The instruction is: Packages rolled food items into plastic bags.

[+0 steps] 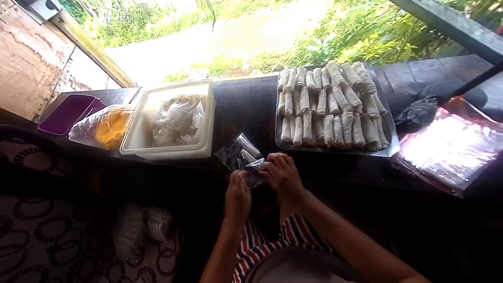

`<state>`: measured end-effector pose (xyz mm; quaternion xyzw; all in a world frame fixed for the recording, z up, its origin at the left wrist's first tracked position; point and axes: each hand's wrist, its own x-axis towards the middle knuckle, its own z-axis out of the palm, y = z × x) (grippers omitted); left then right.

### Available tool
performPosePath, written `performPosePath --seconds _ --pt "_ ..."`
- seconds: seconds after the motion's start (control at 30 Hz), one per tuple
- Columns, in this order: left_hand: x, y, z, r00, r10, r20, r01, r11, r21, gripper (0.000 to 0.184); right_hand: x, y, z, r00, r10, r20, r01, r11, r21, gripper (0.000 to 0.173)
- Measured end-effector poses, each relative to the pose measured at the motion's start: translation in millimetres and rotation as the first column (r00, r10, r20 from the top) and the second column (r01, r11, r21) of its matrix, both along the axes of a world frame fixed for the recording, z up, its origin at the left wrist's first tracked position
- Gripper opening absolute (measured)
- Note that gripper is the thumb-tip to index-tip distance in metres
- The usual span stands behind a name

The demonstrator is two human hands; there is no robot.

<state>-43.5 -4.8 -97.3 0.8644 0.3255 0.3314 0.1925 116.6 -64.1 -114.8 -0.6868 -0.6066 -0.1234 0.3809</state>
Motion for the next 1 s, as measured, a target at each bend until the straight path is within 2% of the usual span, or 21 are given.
performPosePath --seconds 0.1,0.17,0.3,0.4,0.5,0.63,0.7,0.8,0.83,0.9,0.93,1.0 --pt "-1.5 6.0 0.3 0.999 -0.032 -0.040 0.028 0.996 -0.083 0.041 7.4 4.0 5.3 0.983 0.173 -0.066 -0.177 0.982 -0.070 0.024" --pt "-1.3 8.3 0.2 0.997 -0.054 -0.056 0.048 0.993 -0.111 0.044 8.1 11.3 7.7 0.977 0.208 -0.054 -0.213 0.968 -0.130 0.028" --pt "-3.0 11.4 3.3 0.992 -0.096 -0.080 0.083 0.985 -0.153 0.047 0.2 30.6 3.9 0.992 0.118 0.036 -0.114 0.989 -0.089 0.015" --pt "-4.2 14.0 6.3 0.988 -0.115 -0.104 0.097 0.981 -0.169 0.051 -6.8 42.4 1.4 0.998 0.039 0.046 -0.035 0.995 -0.091 0.018" --pt "-4.2 19.7 9.8 0.982 -0.113 -0.151 0.087 0.982 -0.166 0.053 -11.8 48.1 4.1 0.999 -0.036 0.013 0.037 0.994 -0.101 0.013" --pt "5.9 28.5 20.9 0.947 -0.160 -0.277 0.090 0.964 -0.250 0.055 -7.2 43.0 11.2 0.998 -0.053 0.039 0.058 0.989 -0.138 0.012" --pt "15.5 29.9 28.9 0.900 -0.211 -0.381 0.087 0.945 -0.317 0.056 0.1 34.2 22.8 1.000 -0.017 0.015 0.021 0.961 -0.275 0.008" --pt "31.8 28.4 36.4 0.820 -0.286 -0.496 0.097 0.923 -0.373 0.060 14.2 14.9 53.0 0.995 0.069 -0.074 -0.098 0.839 -0.535 0.028" --pt "35.6 27.6 35.6 0.820 -0.294 -0.490 0.117 0.926 -0.359 0.060 21.0 6.8 64.8 0.986 0.111 -0.128 -0.164 0.816 -0.555 0.034" --pt "40.4 26.0 31.6 0.842 -0.285 -0.458 0.150 0.939 -0.308 0.058 39.5 -9.7 86.0 0.965 0.145 -0.219 -0.234 0.853 -0.466 0.031" --pt "42.0 25.3 30.1 0.846 -0.283 -0.452 0.161 0.943 -0.290 0.058 52.3 -16.2 97.7 0.962 0.105 -0.253 -0.205 0.888 -0.411 0.028" --pt "44.4 23.8 27.6 0.850 -0.278 -0.448 0.171 0.949 -0.265 0.056 89.1 -21.3 122.0 0.965 -0.090 -0.245 -0.013 0.922 -0.388 0.023"
